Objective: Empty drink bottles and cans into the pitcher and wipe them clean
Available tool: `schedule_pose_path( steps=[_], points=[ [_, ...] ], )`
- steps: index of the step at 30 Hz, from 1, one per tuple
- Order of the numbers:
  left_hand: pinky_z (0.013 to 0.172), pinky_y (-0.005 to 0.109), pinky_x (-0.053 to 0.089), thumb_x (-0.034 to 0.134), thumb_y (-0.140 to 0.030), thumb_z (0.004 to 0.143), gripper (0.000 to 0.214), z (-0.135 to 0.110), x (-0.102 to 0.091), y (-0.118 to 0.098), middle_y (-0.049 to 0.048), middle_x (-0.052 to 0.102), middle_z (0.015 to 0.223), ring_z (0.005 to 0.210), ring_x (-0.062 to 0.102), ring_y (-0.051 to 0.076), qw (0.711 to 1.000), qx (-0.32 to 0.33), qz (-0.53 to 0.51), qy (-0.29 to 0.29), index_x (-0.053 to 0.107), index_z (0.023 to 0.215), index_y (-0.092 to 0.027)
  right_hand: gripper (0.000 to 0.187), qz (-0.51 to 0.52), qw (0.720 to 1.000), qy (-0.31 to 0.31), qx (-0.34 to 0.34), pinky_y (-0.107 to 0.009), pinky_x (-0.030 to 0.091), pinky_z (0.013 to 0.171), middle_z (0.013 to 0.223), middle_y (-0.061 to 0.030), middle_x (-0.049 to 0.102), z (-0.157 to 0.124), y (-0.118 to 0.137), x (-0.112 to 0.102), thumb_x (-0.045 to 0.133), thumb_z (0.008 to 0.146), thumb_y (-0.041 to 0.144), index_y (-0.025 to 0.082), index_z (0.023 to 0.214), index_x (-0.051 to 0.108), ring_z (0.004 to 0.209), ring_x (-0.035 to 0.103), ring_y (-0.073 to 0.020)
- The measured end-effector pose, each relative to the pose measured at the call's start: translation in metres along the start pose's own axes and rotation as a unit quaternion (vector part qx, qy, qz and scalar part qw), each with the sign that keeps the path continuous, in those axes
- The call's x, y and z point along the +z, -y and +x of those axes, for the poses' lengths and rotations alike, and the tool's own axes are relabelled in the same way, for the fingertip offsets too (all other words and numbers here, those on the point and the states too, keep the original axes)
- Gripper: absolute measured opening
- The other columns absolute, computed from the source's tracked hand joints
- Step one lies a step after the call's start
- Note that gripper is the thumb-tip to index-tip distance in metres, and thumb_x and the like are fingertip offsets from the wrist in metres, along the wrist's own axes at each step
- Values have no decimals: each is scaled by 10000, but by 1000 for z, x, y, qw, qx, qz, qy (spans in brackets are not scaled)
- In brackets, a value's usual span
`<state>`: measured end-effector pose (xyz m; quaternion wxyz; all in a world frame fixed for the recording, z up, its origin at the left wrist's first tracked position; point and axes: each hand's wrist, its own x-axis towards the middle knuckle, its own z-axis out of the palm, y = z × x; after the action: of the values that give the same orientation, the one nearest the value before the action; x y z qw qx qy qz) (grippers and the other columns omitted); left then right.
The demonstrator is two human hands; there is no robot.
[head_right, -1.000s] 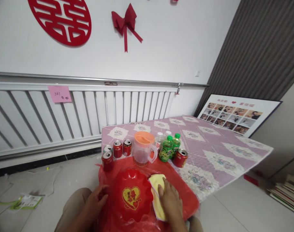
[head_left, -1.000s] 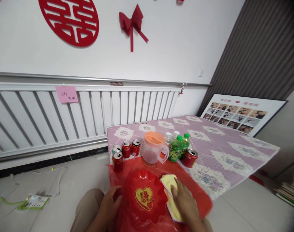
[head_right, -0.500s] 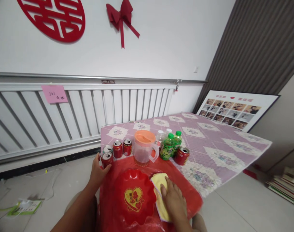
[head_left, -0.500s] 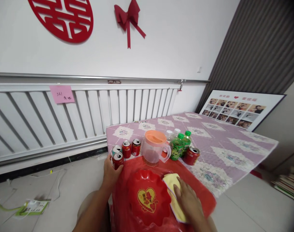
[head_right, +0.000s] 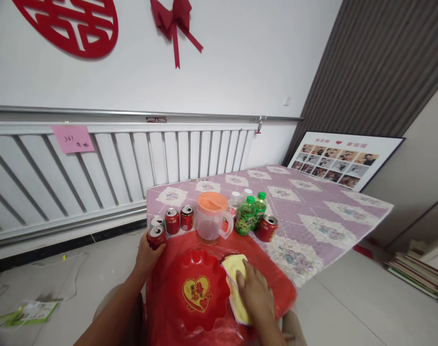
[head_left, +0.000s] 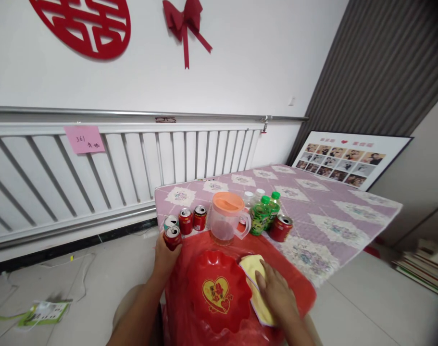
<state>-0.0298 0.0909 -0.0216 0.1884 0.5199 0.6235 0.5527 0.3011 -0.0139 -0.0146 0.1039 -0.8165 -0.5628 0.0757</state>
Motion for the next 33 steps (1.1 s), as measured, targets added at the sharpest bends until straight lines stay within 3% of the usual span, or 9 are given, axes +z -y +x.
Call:
schedule_pose_path(
  steps=[7, 13, 17, 22, 27, 33],
  points=[
    [1000, 467, 463, 726, -242, 657, 619, 0, -12, -13, 97, 611, 1164, 1135, 587, 283, 1000, -24, -11, 9, 476, 1221, -183, 539, 10, 1000, 1, 6, -486, 426, 965, 1412, -118, 512, -2, 3, -3, 282, 944, 416, 195, 1418, 411, 1260, 490, -306],
    [894, 377, 538, 710, -282, 704, 747, -17, -24, -51, 119, 587, 1245, 1045, 645, 234, 996, -27, -68, 56, 354, 1355, -199, 518, 16, 1000, -1, 13, -456, 410, 978, 1399, -124, 523, -6, 7, -6, 314, 954, 399, 196, 1420, 412, 1253, 492, -294],
    [1033, 430, 453, 733, -237, 669, 862, -43, -13, -70, 114, 515, 1371, 1217, 553, 262, 986, 24, -70, 149, 294, 1411, -245, 511, 23, 1000, -11, 12, -440, 402, 977, 1390, -119, 527, -8, 7, -5, 321, 959, 403, 205, 1423, 406, 1248, 492, -283],
    [1104, 455, 384, 726, -234, 664, 855, -74, 9, -71, 126, 471, 1415, 1321, 461, 288, 971, 102, -41, 214, 309, 1411, -226, 499, 32, 999, -16, 6, -429, 405, 960, 1385, -103, 534, -11, 8, -6, 339, 959, 406, 216, 1412, 423, 1237, 494, -279],
    [1114, 495, 365, 720, -227, 664, 739, -91, 23, -65, 132, 526, 1343, 1289, 492, 301, 964, 124, -25, 234, 409, 1333, -192, 496, 39, 999, -17, 12, -397, 390, 967, 1385, -106, 535, -12, 8, -7, 354, 960, 398, 216, 1416, 425, 1240, 489, -264],
    [1128, 523, 337, 733, -217, 643, 842, -100, 29, -61, 157, 458, 1425, 1340, 439, 320, 963, 105, -9, 250, 344, 1388, -188, 505, 42, 999, -14, 10, -396, 373, 977, 1393, -97, 529, -14, 7, -7, 342, 961, 415, 237, 1428, 411, 1250, 482, -258]
  ],
)
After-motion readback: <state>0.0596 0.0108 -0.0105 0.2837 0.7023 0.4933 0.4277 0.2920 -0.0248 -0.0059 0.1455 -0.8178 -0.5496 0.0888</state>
